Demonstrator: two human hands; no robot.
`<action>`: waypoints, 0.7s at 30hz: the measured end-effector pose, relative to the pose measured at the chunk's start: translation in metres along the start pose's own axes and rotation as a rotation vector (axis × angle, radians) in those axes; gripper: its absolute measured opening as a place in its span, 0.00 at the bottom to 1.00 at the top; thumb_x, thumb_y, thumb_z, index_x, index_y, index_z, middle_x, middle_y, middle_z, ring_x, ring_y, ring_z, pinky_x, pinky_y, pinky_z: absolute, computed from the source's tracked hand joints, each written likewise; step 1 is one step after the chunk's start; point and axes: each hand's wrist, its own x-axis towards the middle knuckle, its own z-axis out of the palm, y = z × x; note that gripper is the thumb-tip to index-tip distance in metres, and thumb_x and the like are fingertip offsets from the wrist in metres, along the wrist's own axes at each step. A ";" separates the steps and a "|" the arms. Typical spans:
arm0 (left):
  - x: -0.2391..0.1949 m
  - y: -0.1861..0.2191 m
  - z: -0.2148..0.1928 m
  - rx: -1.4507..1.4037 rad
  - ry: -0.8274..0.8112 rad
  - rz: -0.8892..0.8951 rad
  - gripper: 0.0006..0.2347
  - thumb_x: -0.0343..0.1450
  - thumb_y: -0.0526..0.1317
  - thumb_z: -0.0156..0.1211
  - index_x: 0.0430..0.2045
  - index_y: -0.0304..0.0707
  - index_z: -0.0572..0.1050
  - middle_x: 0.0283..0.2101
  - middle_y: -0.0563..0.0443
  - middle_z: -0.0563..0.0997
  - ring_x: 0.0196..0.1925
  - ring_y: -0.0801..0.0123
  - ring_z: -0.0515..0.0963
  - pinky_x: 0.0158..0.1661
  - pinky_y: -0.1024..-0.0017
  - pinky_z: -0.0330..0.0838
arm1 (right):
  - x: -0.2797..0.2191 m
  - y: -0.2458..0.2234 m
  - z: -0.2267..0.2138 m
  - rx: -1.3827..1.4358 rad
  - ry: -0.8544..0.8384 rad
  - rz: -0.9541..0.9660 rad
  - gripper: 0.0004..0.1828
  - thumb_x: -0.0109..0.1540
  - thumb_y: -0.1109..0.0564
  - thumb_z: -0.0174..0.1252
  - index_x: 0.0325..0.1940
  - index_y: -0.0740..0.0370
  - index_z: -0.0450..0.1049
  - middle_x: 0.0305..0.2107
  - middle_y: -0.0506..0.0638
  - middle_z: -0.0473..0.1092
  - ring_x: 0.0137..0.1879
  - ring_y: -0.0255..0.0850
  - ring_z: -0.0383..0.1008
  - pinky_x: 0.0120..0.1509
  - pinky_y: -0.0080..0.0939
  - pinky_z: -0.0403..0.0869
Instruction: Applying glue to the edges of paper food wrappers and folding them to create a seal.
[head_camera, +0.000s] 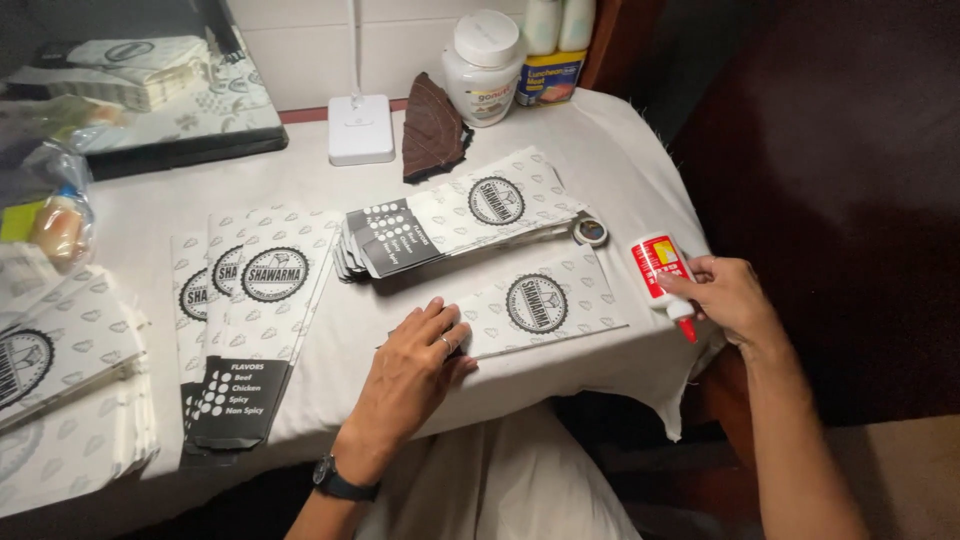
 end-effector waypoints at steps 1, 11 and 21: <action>0.002 0.003 -0.002 -0.003 0.000 0.003 0.10 0.68 0.37 0.69 0.36 0.37 0.72 0.49 0.44 0.76 0.60 0.47 0.75 0.59 0.55 0.69 | 0.007 0.018 -0.001 0.000 0.003 0.002 0.21 0.58 0.54 0.70 0.51 0.68 0.80 0.36 0.56 0.79 0.35 0.37 0.75 0.29 0.37 0.69; 0.006 -0.004 0.008 0.073 -0.065 -0.070 0.03 0.71 0.32 0.61 0.27 0.38 0.77 0.35 0.42 0.78 0.41 0.52 0.78 0.35 0.59 0.73 | -0.002 0.084 0.031 0.889 0.049 -0.529 0.14 0.56 0.63 0.71 0.42 0.64 0.73 0.34 0.49 0.72 0.42 0.38 0.76 0.51 0.41 0.80; 0.026 -0.042 0.006 -0.002 -0.208 -0.358 0.05 0.73 0.42 0.58 0.33 0.44 0.78 0.22 0.37 0.83 0.29 0.38 0.85 0.33 0.48 0.78 | -0.055 0.027 0.075 0.669 0.037 -0.636 0.25 0.47 0.73 0.76 0.45 0.73 0.74 0.32 0.60 0.76 0.42 0.41 0.78 0.53 0.47 0.80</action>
